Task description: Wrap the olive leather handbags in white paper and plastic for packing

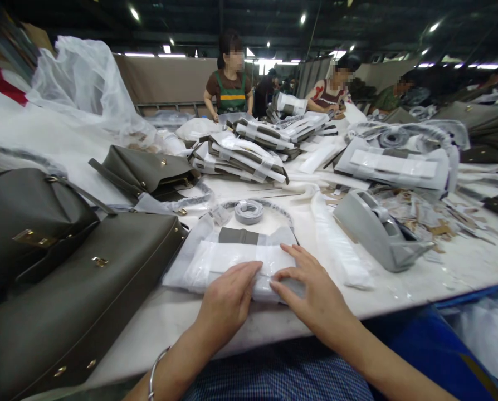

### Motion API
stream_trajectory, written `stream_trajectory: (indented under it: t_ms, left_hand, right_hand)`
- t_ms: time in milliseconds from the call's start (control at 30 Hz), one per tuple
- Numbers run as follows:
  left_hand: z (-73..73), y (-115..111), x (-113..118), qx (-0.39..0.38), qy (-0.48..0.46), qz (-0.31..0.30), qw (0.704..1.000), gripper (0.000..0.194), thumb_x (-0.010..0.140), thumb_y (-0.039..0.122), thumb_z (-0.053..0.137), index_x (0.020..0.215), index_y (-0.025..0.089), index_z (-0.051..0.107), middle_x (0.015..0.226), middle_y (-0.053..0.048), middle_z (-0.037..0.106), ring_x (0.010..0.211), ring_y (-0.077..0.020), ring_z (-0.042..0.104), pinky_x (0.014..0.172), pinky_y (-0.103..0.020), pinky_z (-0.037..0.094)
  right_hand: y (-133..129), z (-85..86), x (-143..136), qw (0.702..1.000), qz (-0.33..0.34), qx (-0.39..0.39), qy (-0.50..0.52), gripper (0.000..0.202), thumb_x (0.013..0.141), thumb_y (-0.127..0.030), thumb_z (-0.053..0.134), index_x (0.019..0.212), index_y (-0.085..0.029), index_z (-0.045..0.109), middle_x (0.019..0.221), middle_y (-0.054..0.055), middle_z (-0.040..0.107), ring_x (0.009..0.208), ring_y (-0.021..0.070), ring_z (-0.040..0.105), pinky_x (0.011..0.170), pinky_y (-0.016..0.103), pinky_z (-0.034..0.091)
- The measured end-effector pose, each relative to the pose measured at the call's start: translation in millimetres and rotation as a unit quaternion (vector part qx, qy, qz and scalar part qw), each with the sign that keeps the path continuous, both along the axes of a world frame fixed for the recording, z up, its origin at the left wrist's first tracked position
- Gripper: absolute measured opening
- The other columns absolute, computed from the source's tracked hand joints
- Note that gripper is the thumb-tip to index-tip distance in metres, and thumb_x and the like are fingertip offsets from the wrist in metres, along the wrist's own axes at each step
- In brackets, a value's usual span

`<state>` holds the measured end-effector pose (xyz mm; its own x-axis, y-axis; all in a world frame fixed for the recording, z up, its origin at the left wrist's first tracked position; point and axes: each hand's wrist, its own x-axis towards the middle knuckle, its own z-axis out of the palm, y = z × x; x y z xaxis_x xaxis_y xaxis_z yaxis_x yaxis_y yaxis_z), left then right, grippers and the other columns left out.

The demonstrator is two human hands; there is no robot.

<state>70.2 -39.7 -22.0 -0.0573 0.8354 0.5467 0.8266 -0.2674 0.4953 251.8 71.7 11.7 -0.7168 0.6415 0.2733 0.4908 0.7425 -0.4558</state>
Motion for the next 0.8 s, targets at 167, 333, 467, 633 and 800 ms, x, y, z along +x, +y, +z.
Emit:
stream_trajectory:
  t_ms: [167, 333, 467, 633, 800]
  left_hand:
    - [-2.5, -0.8, 0.4, -0.002, 0.009, 0.002, 1.000, 0.036, 0.098, 0.011, 0.042, 0.132, 0.011, 0.054, 0.121, -0.013, 0.069, 0.118, -0.0232, 0.062, 0.102, -0.041, 0.055]
    - [-3.6, -3.2, 0.3, 0.012, 0.026, -0.014, 0.999, 0.033, 0.100, 0.012, 0.041, 0.130, 0.010, 0.054, 0.121, -0.012, 0.069, 0.123, -0.0235, 0.060, 0.104, -0.040, 0.054]
    - [-4.7, -3.9, 1.3, 0.008, 0.022, -0.011, 1.000, 0.032, 0.102, 0.017, 0.040, 0.130, 0.010, 0.053, 0.120, -0.014, 0.069, 0.121, -0.0232, 0.061, 0.102, -0.040, 0.055]
    - [-4.2, -3.5, 2.1, -0.022, 0.005, -0.015, 1.000, 0.029, 0.103, 0.020, 0.040, 0.129, 0.013, 0.052, 0.119, -0.013, 0.068, 0.117, -0.0226, 0.062, 0.100, -0.040, 0.056]
    - [-1.3, -3.7, 0.5, -0.048, -0.005, -0.014, 0.999, 0.028, 0.102, 0.017, 0.039, 0.127, 0.015, 0.053, 0.118, -0.011, 0.068, 0.116, -0.0224, 0.062, 0.099, -0.040, 0.056]
  right_hand:
    - [10.8, 6.5, -7.1, 0.993, -0.008, -0.104, -0.053, 0.032, 0.078, -0.056, 0.070, 0.084, -0.026, 0.079, 0.151, 0.007, 0.049, 0.143, 0.0355, 0.037, 0.119, 0.058, 0.027]
    - [12.7, 13.3, -13.4, 0.986, -0.013, -0.157, -0.063, 0.034, 0.078, -0.057, 0.069, 0.074, -0.025, 0.078, 0.150, 0.007, 0.049, 0.145, 0.0356, 0.034, 0.122, 0.055, 0.022]
    - [10.3, 13.0, -15.1, 0.977, -0.029, -0.208, -0.033, 0.039, 0.079, -0.062, 0.067, 0.076, -0.024, 0.078, 0.153, 0.005, 0.046, 0.147, 0.0347, 0.031, 0.124, 0.052, 0.015]
    - [3.3, 15.0, -17.2, 0.964, -0.057, -0.261, 0.006, 0.045, 0.076, -0.066, 0.069, 0.076, -0.022, 0.078, 0.153, 0.007, 0.046, 0.146, 0.0379, 0.031, 0.124, 0.055, 0.015]
    - [5.8, 11.9, -12.1, 0.977, -0.016, -0.210, -0.010, 0.042, 0.084, -0.063, 0.064, 0.079, -0.025, 0.078, 0.150, 0.006, 0.050, 0.145, 0.0386, 0.034, 0.120, 0.065, 0.019]
